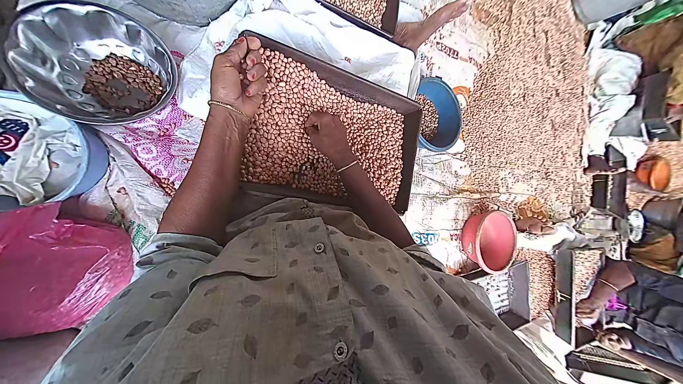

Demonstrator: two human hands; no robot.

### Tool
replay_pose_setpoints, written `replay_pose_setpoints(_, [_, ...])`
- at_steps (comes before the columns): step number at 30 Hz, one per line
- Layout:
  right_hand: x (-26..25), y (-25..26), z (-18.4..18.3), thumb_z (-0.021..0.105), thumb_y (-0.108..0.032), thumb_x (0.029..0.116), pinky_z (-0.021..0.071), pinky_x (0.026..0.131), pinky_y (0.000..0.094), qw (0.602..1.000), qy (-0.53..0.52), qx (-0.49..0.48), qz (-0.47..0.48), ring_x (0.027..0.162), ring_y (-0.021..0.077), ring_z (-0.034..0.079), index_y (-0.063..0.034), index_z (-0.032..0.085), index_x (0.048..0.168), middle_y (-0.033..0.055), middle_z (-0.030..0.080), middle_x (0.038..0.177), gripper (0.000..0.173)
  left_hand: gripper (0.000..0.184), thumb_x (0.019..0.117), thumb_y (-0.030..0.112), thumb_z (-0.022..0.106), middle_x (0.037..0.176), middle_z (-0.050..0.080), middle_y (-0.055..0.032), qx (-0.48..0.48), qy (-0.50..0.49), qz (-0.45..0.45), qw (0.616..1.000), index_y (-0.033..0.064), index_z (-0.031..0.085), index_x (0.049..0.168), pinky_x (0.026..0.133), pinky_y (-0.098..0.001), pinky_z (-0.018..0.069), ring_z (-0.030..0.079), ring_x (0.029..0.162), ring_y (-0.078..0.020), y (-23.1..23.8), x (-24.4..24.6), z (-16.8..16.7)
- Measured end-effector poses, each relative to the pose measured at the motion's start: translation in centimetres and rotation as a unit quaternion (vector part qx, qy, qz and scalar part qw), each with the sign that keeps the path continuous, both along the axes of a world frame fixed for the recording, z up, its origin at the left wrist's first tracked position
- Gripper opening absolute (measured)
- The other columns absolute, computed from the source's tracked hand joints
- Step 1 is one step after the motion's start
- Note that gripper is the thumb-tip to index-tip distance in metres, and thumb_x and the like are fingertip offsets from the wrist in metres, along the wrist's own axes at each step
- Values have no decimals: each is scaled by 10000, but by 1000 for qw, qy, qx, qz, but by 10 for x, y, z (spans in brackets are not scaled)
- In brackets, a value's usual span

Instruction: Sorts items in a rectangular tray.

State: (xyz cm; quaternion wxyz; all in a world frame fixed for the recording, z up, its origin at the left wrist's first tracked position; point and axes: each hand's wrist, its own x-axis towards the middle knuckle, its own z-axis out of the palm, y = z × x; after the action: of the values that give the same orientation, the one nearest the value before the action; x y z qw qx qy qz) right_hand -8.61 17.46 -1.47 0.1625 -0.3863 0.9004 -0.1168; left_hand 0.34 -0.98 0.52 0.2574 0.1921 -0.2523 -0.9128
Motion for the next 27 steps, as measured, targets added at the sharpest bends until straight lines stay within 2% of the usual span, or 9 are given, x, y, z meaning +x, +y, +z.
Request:
replay_pose_setpoints(5, [5, -14, 7, 603, -104, 923, 532, 809, 540, 996, -1, 60, -59, 1039, 330, 693, -75, 742, 1027, 142, 734, 1060, 176, 368, 1123, 163, 256, 621, 475, 66, 2, -1, 5, 1000, 115, 559, 920, 385, -121, 307, 371, 424, 4, -3, 0, 0])
replay_pose_setpoints(10, [3, -12, 1, 608, -121, 927, 532, 820, 553, 997, -5, 44, -70, 1035, 335, 695, -62, 731, 1027, 150, 734, 1036, 169, 376, 1125, 176, 243, 617, 472, 63, 10, 12, 16, 1000, 113, 553, 923, 380, -122, 301, 367, 418, 0, -5, 0, -1])
replay_pose_setpoints(13, [-10, -1, -7, 623, -109, 953, 576, 789, 482, 993, -94, -36, -60, 870, 270, 719, -35, 726, 1029, 144, 732, 972, 149, 374, 1125, 176, 241, 620, 473, 66, 5, 24, 15, 1000, 113, 559, 938, 378, -123, 302, 368, 419, 3, -6, 1, -6])
replay_pose_setpoints(14, [-16, 3, -9, 630, -91, 969, 605, 725, 412, 982, -144, -95, -73, 754, 222, 717, -7, 716, 1022, 142, 725, 927, 132, 372, 1124, 176, 248, 612, 468, 70, 2, 22, 13, 1000, 115, 564, 936, 380, -123, 300, 366, 420, 5, -6, 1, -5])
replay_pose_setpoints(16, [-26, 8, -6, 618, -42, 975, 627, 657, 378, 950, -181, -228, -109, 660, 204, 703, 52, 693, 1024, 165, 708, 893, 129, 361, 1123, 174, 262, 604, 457, 74, -2, 17, -1, 1000, 118, 568, 941, 383, -123, 301, 363, 421, 7, -2, 2, -5])
replay_pose_setpoints(18, [-33, 4, 9, 597, -45, 990, 631, 669, 360, 935, -154, -301, -109, 681, 188, 701, 57, 681, 1053, 155, 692, 899, 146, 361, 1123, 179, 258, 607, 456, 74, -15, 21, -22, 999, 124, 568, 947, 383, -122, 296, 362, 422, 6, -1, 1, -5])
replay_pose_setpoints(22, [-29, -25, 27, 578, -27, 983, 605, 773, 355, 942, -76, -325, 18, 831, 203, 712, 36, 701, 1117, 163, 716, 1024, 192, 385, 1126, 191, 234, 622, 469, 75, -15, 24, -29, 999, 126, 569, 948, 387, -117, 300, 370, 427, 5, -2, 0, -3])
replay_pose_setpoints(25, [-18, -52, 11, 627, -43, 951, 579, 877, 395, 954, 14, -282, 101, 1002, 273, 701, -12, 734, 1187, 188, 701, 1167, 261, 379, 1130, 210, 229, 651, 471, 76, -11, 12, -22, 1000, 146, 552, 942, 398, -118, 295, 359, 440, 7, -2, 2, -1])
replay_pose_setpoints(27, [-13, -62, -8, 631, -44, 955, 569, 910, 432, 952, 79, -273, 113, 1062, 316, 684, -19, 756, 1116, 191, 699, 1140, 206, 381, 1131, 214, 233, 662, 487, 69, -3, 10, -17, 1000, 129, 563, 958, 387, -115, 298, 367, 434, 8, -3, 1, -3])
